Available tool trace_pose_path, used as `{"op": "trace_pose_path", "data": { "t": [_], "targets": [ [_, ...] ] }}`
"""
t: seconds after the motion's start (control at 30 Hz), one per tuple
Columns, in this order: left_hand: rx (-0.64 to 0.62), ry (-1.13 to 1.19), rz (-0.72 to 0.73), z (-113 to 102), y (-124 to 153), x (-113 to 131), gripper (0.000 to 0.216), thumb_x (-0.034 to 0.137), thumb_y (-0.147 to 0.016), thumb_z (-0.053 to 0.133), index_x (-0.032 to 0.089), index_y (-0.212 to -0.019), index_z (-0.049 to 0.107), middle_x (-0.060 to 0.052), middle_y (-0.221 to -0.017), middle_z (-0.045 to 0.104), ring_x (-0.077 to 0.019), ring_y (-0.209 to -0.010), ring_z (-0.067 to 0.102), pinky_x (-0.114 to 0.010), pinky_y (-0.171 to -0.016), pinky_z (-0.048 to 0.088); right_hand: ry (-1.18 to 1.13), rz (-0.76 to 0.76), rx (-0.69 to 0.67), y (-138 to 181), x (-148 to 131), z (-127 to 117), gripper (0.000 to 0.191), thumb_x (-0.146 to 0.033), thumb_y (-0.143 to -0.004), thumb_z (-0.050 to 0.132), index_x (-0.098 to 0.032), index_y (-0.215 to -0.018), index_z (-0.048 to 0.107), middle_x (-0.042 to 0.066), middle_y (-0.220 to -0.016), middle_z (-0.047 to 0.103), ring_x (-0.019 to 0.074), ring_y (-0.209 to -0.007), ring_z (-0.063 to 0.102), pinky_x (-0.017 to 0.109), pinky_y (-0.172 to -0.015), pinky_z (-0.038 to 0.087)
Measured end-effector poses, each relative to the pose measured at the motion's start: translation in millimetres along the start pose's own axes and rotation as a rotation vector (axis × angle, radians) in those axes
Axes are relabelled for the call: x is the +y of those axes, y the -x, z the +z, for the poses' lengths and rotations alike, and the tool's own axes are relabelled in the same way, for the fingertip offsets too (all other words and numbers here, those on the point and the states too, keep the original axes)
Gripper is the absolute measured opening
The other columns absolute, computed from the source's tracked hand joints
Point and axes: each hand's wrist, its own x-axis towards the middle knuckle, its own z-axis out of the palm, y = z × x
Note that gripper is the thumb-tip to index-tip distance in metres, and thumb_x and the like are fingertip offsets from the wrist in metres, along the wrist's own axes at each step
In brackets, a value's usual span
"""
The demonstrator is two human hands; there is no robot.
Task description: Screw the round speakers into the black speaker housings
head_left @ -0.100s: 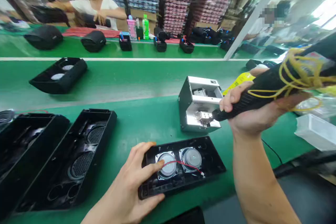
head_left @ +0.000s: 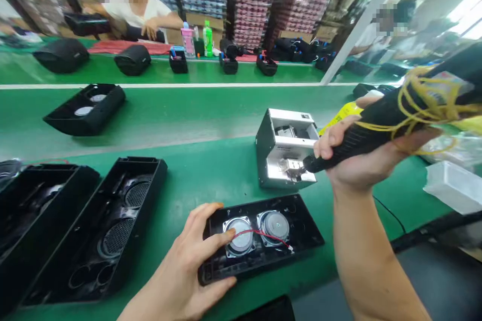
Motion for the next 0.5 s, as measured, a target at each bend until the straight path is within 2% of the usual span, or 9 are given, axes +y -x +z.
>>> {"op": "trace_pose_path", "data": {
  "t": [0.13,0.5],
  "targets": [
    [0.002,-0.018,0.002,0,0,0,0.059,0.027,-0.089,0.072,0.033,-0.144,0.052,-0.012,-0.167,0.022,-0.0395,-0.154,0.03,-0.069,-0.117,0.046,-0.021,0.007,0.003,3,1,-1,0.067,-0.087,-0.079,0.066,-0.023,-0.097,0.069,-0.006,-0.051,0.051,0.0132,-0.032,0.04,0.025,-0.027,0.029],
    [0.015,-0.031,-0.001,-4,-2,5,0.06,0.028,-0.086,0.077,0.03,-0.142,0.056,-0.013,-0.165,0.029,-0.0397,-0.151,0.036,-0.066,-0.116,0.048,0.003,0.074,-0.061,16,-15,-13,0.081,-0.088,-0.069,0.074,-0.022,-0.116,0.073,-0.006,-0.055,0.054,0.0152,-0.033,0.043,0.029,-0.025,0.034]
  ]
}}
